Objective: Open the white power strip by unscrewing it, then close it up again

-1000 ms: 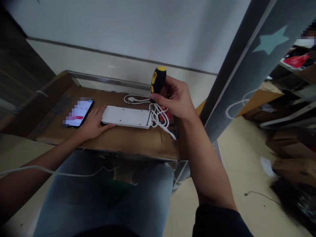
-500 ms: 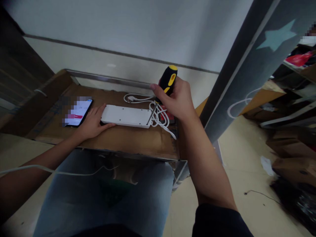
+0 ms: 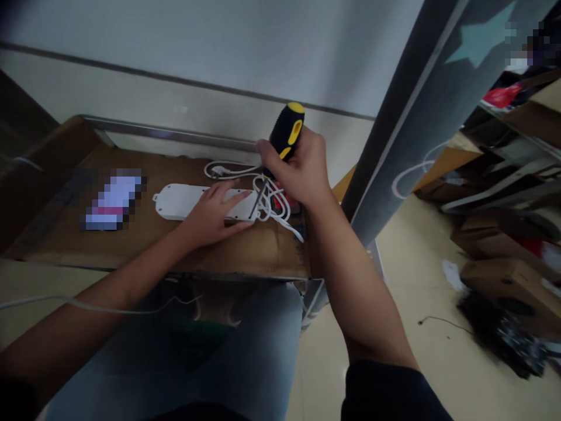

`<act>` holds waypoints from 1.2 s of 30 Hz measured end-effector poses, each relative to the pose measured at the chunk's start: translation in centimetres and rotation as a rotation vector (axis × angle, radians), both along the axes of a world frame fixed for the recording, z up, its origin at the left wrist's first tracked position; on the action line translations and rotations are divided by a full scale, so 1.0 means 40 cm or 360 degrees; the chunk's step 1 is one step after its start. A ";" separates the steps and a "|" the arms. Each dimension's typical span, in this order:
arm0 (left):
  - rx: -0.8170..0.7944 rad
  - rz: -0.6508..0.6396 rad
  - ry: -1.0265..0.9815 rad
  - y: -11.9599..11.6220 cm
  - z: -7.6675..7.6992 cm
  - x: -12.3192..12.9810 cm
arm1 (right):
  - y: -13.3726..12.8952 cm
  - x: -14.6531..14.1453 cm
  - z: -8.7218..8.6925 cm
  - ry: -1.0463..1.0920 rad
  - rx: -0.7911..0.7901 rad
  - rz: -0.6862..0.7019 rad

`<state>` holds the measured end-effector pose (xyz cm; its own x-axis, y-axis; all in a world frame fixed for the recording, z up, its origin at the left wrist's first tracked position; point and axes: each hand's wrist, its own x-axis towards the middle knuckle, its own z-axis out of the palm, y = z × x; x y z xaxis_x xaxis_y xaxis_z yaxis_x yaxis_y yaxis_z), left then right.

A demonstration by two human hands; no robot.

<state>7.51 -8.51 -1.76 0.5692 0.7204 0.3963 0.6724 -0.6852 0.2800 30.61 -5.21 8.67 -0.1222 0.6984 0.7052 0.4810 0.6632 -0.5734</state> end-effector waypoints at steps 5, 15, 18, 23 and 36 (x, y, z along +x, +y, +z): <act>-0.0292 -0.0198 0.0270 0.096 0.015 0.039 | -0.002 -0.004 0.002 0.0047 0.0075 0.0076; -0.0397 -0.0222 0.0286 0.112 0.015 0.031 | -0.011 -0.015 0.007 0.0035 0.0055 -0.0051; -0.0446 -0.0198 0.0308 0.114 0.021 0.036 | -0.009 -0.016 0.003 0.0087 0.0098 -0.0067; -0.0454 -0.0188 0.0287 0.113 0.015 0.037 | 0.002 -0.008 -0.004 0.0188 0.0084 -0.0087; -0.0434 -0.0232 0.0154 0.113 0.004 0.030 | 0.027 -0.007 0.000 0.0544 0.0197 -0.0103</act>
<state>8.72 -4.01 -1.61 0.6998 0.7007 0.1391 0.6050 -0.6848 0.4062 30.33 -4.14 8.69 0.1765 0.6040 0.7772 0.3185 0.7120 -0.6258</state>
